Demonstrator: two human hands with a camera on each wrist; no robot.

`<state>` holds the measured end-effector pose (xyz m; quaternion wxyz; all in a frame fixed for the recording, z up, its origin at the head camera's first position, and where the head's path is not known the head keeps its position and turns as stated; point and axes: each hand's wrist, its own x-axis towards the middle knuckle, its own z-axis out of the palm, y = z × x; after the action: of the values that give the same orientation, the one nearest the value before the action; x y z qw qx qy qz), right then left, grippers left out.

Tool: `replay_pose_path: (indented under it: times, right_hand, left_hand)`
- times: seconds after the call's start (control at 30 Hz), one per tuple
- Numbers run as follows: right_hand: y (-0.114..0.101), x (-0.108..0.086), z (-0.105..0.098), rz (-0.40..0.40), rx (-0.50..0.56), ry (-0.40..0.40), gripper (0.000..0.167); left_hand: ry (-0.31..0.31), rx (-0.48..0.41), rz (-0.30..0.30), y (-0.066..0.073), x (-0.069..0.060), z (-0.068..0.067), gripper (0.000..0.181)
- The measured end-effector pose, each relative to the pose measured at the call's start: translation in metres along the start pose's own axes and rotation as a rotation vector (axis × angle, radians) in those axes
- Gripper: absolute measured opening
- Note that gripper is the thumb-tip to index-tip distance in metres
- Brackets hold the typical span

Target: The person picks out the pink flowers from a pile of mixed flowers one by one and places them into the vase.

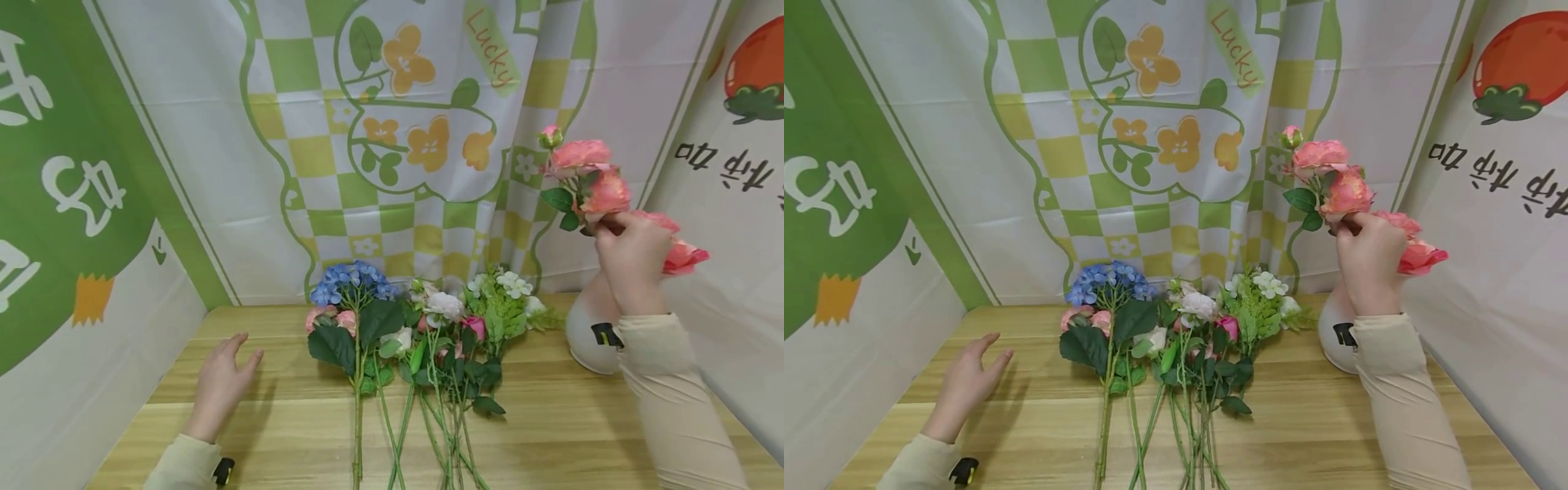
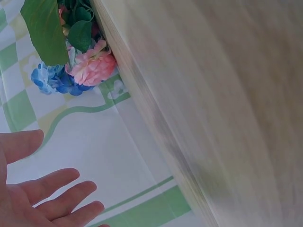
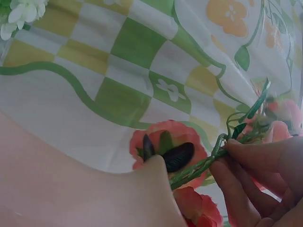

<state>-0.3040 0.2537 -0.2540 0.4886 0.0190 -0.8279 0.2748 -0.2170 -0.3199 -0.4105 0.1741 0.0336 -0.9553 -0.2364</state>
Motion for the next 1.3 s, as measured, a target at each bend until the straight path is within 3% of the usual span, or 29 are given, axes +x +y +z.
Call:
replay_pose_path:
  times: [0.23,0.6,0.9,1.3]
  right_hand:
    - [0.000,0.007,-0.001,0.065,-0.017,0.060,0.020]
    - [0.005,-0.003,0.003,0.002,-0.078,0.022,0.021]
    - [0.006,-0.009,0.002,0.049,-0.226,-0.049,0.021]
    - [0.009,-0.016,0.005,0.095,-0.250,-0.011,0.024]
  left_hand:
    - [0.004,0.006,0.005,-0.002,0.001,0.001,0.057]
    - [0.021,0.005,0.010,-0.002,0.001,0.002,0.056]
    - [0.027,0.011,0.033,-0.003,0.000,0.002,0.056]
    - [0.022,0.005,0.015,-0.003,0.001,0.001,0.056]
